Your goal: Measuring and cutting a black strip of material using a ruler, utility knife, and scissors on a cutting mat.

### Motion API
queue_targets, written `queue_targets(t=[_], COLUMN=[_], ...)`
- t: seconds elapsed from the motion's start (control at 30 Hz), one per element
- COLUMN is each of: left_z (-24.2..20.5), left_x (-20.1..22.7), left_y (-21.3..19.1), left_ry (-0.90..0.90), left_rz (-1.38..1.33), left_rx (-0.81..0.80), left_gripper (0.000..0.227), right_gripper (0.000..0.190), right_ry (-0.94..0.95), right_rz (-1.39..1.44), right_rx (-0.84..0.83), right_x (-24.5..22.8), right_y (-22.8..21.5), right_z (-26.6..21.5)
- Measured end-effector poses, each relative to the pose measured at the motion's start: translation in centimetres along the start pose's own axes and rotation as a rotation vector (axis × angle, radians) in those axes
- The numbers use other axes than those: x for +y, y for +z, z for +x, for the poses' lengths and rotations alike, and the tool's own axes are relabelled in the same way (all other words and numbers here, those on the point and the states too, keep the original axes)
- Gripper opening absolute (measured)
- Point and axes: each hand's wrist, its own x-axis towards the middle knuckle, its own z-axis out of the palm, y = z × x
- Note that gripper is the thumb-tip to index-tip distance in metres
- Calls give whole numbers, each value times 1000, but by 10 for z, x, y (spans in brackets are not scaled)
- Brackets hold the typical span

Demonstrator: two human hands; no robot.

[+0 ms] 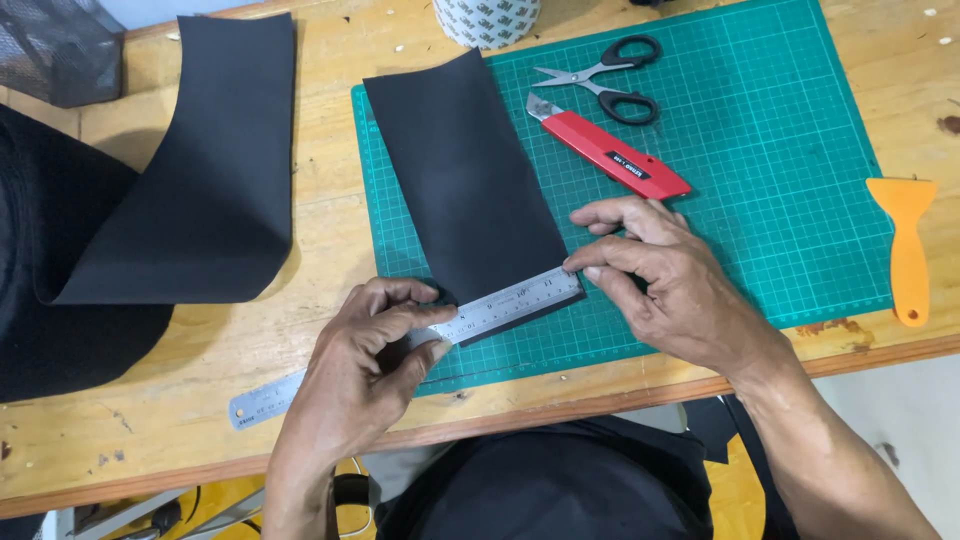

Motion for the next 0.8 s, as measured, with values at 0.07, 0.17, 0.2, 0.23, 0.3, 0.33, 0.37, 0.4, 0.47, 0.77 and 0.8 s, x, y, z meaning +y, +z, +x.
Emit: queue_targets(t=[0.07, 0.17, 0.2, 0.23, 0.3, 0.33, 0.37, 0.4, 0.47, 0.77, 0.8], left_z=[0, 0, 0, 0, 0, 0, -1, -1, 3, 55, 59], left_x=[-1, -2, -2, -3, -3, -2, -1, 0, 8, 10, 5], left_y=[0, 0, 0, 1, 1, 1, 0, -1, 3, 8, 10], left_ry=[2, 3, 5, 5, 40, 39, 48, 56, 145, 585, 573], left_rz=[2, -1, -3, -3, 28, 28, 67, 105, 132, 166, 158], left_rx=[1, 2, 4, 4, 14, 16, 5, -7, 91, -190, -243], left_gripper=[33, 33, 32, 32, 33, 33, 37, 42, 30, 35, 36], right_gripper=[15, 12, 12, 12, 12, 12, 12, 12, 12, 11, 11], right_ry=[-1, 0, -1, -2, 5, 3, -1, -5, 0, 3, 4], right_rz=[-6, -14, -17, -17, -25, -24, -20, -15, -20, -28, -26], right_rx=[6, 18, 26, 26, 26, 25, 35, 44, 36, 38, 39], right_x=[-2, -2, -2, -2, -3, -4, -5, -6, -5, -6, -6], right_y=[0, 1, 2, 2, 2, 2, 2, 2, 2, 2, 1], right_z=[1, 1, 1, 1, 1, 1, 2, 2, 2, 2, 2])
